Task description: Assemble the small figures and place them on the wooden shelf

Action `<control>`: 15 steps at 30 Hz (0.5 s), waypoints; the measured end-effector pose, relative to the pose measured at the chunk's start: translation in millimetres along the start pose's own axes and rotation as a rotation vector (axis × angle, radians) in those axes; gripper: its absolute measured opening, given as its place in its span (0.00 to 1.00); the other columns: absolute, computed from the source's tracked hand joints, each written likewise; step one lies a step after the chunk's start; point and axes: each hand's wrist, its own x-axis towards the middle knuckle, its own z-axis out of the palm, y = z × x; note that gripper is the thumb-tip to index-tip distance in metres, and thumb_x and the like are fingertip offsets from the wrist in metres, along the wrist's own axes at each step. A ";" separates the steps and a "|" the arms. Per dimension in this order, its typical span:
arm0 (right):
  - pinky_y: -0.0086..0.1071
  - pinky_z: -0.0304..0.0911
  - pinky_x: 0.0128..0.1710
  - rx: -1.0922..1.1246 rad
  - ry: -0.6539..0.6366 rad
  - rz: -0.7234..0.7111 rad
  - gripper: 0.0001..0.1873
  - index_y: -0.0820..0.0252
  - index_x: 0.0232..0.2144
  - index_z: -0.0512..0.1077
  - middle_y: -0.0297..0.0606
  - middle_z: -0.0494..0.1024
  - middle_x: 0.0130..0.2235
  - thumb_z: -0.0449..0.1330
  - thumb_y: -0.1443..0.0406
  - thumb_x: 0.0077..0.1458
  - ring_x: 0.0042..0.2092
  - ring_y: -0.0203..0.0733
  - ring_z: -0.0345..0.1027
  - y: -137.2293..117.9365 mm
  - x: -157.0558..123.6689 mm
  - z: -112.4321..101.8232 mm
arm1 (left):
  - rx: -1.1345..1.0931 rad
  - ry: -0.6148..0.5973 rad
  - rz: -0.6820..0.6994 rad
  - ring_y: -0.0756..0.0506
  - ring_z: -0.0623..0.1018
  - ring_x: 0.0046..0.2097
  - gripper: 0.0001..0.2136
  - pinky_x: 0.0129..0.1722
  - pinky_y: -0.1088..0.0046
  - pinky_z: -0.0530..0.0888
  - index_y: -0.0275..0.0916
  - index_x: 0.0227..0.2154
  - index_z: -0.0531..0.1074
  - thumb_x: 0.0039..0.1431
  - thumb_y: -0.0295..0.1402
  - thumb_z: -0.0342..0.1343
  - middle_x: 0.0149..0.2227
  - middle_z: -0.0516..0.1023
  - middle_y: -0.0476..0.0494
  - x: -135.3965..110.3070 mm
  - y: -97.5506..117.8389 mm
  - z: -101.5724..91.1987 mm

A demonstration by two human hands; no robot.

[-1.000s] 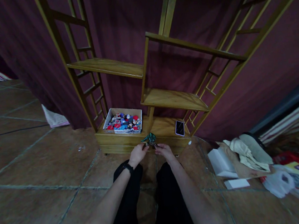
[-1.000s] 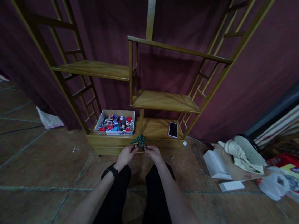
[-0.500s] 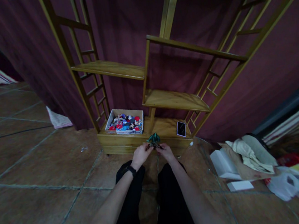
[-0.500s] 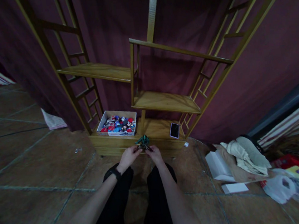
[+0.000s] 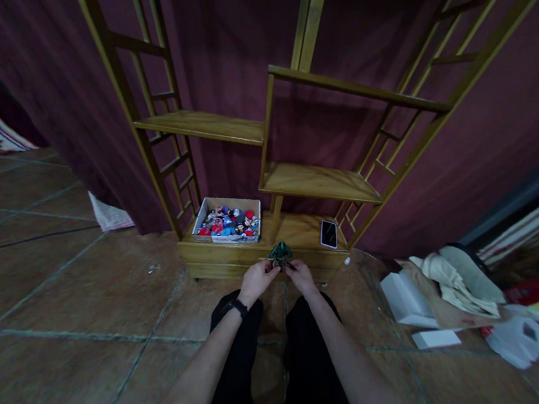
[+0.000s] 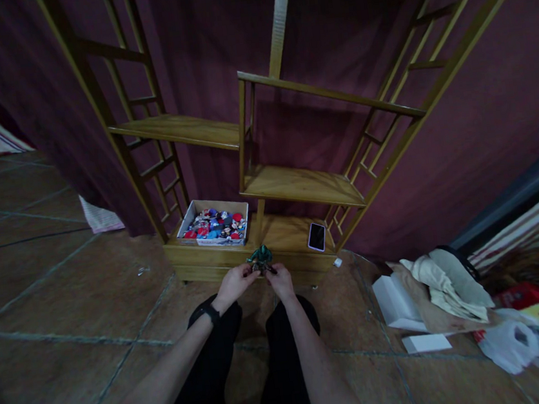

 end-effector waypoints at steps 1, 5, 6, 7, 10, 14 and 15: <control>0.25 0.58 0.24 0.010 0.001 0.003 0.11 0.58 0.23 0.66 0.27 0.70 0.21 0.60 0.60 0.34 0.24 0.34 0.64 -1.0 -0.6 -0.3 | 0.009 -0.004 0.000 0.49 0.72 0.30 0.15 0.26 0.77 0.59 0.39 0.28 0.70 0.53 0.46 0.46 0.27 0.73 0.47 -0.2 0.3 -0.2; 0.25 0.59 0.25 0.067 0.007 0.012 0.11 0.58 0.22 0.66 0.28 0.70 0.22 0.61 0.60 0.33 0.25 0.34 0.64 -2.2 -1.2 -0.7 | 0.082 -0.021 0.006 0.48 0.73 0.33 0.16 0.28 0.76 0.61 0.40 0.32 0.70 0.55 0.46 0.44 0.29 0.74 0.46 -3.2 5.0 -2.6; 0.25 0.59 0.25 0.083 0.011 0.016 0.11 0.58 0.22 0.65 0.28 0.70 0.22 0.61 0.60 0.33 0.25 0.35 0.64 -1.6 -0.7 -0.6 | 0.115 -0.023 0.011 0.47 0.74 0.34 0.16 0.29 0.76 0.62 0.40 0.33 0.70 0.55 0.46 0.43 0.30 0.74 0.45 -4.6 6.8 -3.2; 0.26 0.59 0.25 0.104 0.015 0.024 0.12 0.58 0.22 0.65 0.28 0.70 0.22 0.61 0.60 0.32 0.26 0.35 0.64 -0.6 0.1 -0.6 | 0.154 -0.022 0.019 0.47 0.74 0.34 0.17 0.31 0.75 0.63 0.40 0.35 0.69 0.56 0.46 0.42 0.30 0.75 0.44 -6.2 8.7 -3.6; 0.27 0.61 0.26 0.221 0.030 0.067 0.14 0.57 0.23 0.62 0.27 0.69 0.23 0.62 0.61 0.30 0.26 0.35 0.65 2.8 3.0 -0.8 | 0.290 0.011 0.101 0.45 0.74 0.36 0.18 0.36 0.72 0.64 0.38 0.37 0.68 0.57 0.46 0.41 0.31 0.75 0.41 -11.0 13.4 -3.2; 0.29 0.62 0.29 0.307 0.060 0.072 0.17 0.57 0.23 0.60 0.26 0.68 0.25 0.63 0.63 0.29 0.28 0.35 0.65 3.7 3.7 -2.1 | 0.414 0.086 0.202 0.43 0.74 0.36 0.18 0.40 0.68 0.63 0.35 0.33 0.69 0.57 0.44 0.41 0.31 0.75 0.37 -15.3 15.1 -0.8; 0.29 0.62 0.29 0.312 0.065 0.063 0.17 0.57 0.23 0.60 0.27 0.68 0.25 0.63 0.63 0.29 0.29 0.36 0.65 2.8 2.9 -2.4 | 0.430 0.103 0.203 0.43 0.74 0.36 0.18 0.40 0.67 0.63 0.35 0.32 0.69 0.57 0.44 0.41 0.31 0.75 0.37 -16.0 14.8 -0.3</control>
